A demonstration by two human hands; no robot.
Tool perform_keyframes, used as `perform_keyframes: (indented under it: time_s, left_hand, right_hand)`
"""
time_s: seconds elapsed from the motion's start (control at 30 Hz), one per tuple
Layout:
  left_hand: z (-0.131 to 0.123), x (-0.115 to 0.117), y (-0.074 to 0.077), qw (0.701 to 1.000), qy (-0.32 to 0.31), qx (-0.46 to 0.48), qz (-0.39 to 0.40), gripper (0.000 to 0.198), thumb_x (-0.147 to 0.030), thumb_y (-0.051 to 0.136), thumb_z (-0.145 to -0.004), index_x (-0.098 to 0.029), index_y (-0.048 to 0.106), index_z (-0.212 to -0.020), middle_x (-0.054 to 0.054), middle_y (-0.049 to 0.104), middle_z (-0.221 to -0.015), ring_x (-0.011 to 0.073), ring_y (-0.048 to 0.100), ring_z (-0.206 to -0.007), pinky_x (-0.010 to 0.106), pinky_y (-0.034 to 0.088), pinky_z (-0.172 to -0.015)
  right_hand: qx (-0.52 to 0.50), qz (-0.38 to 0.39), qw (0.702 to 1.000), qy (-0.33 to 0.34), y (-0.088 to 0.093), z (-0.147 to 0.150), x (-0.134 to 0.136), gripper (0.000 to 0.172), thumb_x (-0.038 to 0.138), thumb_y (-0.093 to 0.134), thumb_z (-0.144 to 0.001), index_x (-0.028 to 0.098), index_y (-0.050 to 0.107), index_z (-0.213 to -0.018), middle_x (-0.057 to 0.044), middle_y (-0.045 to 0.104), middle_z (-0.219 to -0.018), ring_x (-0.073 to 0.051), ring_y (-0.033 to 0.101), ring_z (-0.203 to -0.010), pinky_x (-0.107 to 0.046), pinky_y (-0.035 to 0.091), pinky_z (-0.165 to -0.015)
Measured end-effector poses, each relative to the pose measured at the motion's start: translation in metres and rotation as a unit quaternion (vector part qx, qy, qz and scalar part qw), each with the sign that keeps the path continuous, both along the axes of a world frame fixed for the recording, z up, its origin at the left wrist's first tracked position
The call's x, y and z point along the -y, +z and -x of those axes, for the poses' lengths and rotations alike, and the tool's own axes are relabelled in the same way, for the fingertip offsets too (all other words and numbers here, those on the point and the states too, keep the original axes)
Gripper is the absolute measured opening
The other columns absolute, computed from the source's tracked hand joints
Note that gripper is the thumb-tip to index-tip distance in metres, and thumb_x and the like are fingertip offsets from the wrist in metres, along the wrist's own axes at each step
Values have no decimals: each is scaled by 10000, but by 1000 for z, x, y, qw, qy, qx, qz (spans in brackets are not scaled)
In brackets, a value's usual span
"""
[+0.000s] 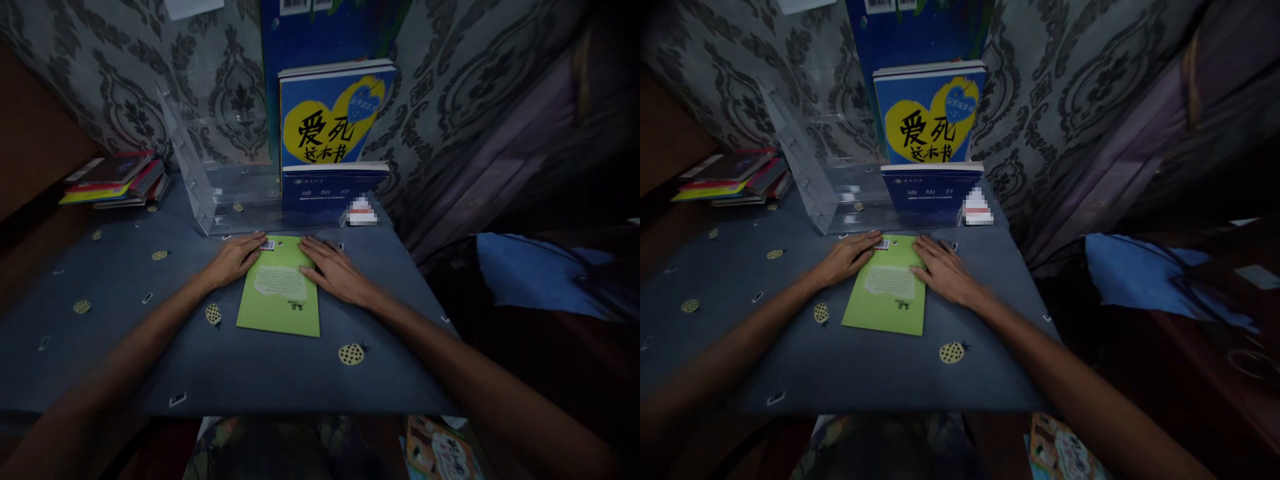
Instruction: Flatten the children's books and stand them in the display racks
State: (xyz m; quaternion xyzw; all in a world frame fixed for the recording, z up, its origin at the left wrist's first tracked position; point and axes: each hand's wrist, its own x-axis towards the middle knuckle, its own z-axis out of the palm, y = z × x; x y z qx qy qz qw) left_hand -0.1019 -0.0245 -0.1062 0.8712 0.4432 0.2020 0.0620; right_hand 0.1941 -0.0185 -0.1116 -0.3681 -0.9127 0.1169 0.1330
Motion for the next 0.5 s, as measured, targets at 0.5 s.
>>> perform_keyframes:
  time_s: [0.5]
  left_hand:
    - [-9, 67, 9, 999, -11, -44, -23, 461, -320, 399, -1040, -118, 572, -1416, 168, 599, -1462, 294, 598, -1328, 517, 506, -1106]
  right_hand:
    - [7, -43, 999, 25, 1, -14, 68, 622, 500, 340, -1072, 96, 406, -1540, -193, 380, -1631, -320, 308, -1543, -578, 297, -1235]
